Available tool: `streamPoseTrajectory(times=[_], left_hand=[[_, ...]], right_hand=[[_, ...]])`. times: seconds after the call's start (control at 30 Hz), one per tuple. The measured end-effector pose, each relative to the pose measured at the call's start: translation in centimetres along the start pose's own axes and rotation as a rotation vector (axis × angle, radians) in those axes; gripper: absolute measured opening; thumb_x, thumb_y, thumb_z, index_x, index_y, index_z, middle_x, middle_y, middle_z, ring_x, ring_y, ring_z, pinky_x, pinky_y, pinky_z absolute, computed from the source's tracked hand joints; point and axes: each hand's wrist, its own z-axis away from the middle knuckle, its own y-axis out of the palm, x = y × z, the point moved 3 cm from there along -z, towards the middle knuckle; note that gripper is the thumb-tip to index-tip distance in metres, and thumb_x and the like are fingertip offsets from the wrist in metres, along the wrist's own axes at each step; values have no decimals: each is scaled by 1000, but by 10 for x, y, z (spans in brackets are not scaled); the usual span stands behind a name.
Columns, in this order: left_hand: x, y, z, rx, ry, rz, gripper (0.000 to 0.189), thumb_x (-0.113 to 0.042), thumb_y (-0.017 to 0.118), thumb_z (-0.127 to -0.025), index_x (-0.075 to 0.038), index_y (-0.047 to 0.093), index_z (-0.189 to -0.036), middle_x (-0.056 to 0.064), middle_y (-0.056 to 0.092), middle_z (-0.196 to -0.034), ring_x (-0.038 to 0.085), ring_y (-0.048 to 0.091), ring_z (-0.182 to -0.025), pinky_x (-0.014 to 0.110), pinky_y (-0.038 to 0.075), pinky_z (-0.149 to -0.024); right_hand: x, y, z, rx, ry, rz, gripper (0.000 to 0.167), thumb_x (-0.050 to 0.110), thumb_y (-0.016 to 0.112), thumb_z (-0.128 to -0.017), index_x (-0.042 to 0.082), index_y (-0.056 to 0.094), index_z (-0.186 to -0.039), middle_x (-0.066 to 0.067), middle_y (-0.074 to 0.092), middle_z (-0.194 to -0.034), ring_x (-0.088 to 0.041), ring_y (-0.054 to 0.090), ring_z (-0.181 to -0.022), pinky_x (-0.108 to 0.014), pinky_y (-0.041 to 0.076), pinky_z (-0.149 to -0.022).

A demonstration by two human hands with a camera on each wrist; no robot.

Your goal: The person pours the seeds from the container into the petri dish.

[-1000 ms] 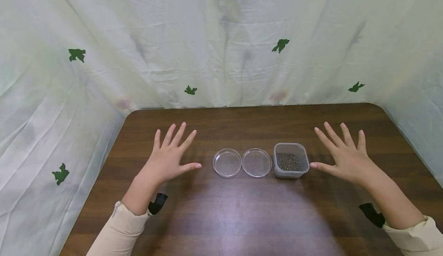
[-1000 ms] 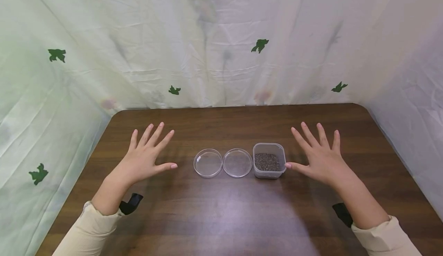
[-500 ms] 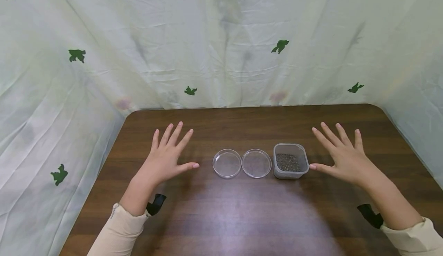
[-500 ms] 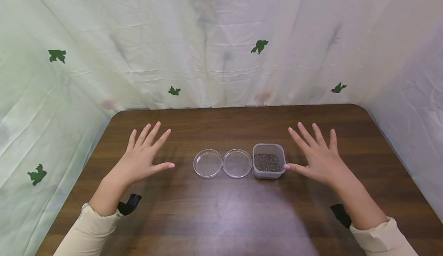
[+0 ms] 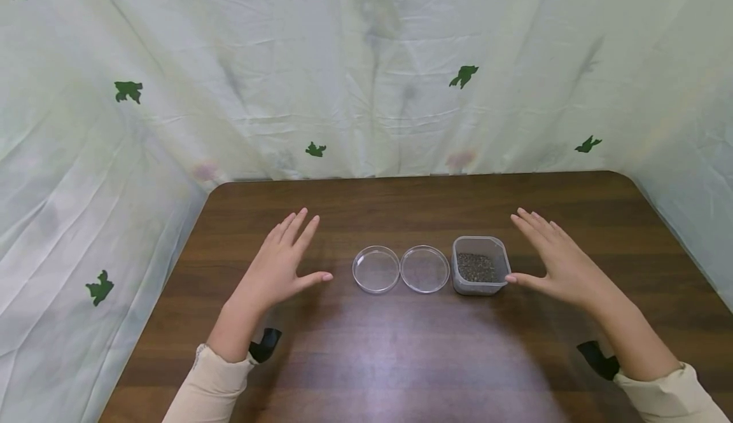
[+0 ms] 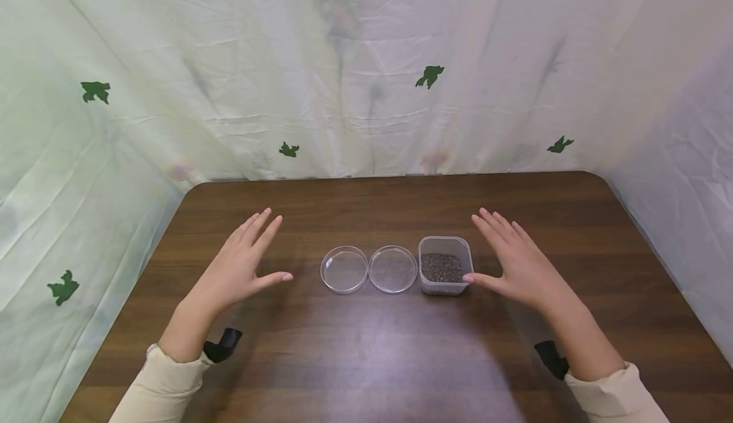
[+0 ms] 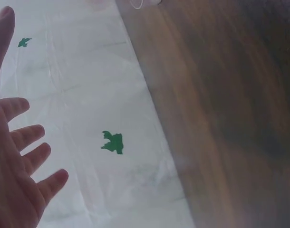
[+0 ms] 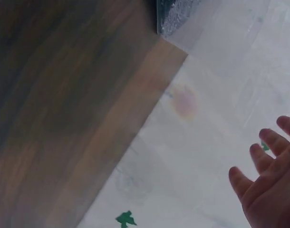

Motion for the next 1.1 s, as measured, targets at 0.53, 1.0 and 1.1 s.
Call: streamPoseTrajectory(times=[0.53,1.0,1.1], left_hand=[[-2,28,8,-110,-79,186,104,-54,69,-69,2,20,-141,16,24,-143,27,22,-131,42,24,-106],[-4,57,11,-75,-243,419,103,-54,69,-69,-1,19,-142,15,24,-143,29,22,-130,47,26,-104],[-5,63,10,-65,-264,472,104,-53,71,-67,-2,20,-142,16,24,-143,30,21,-130,49,26,-103]], right_hand=[[-1,27,1,-8,99,-232,102,36,78,-68,17,14,-145,-13,21,-145,-37,24,-128,-59,27,-97],[-5,49,6,27,256,-341,105,43,78,-65,26,13,-145,-15,22,-145,-42,24,-126,-65,28,-91],[-5,52,5,20,265,-365,105,42,79,-64,26,14,-145,-15,22,-145,-42,24,-126,-65,28,-92]])
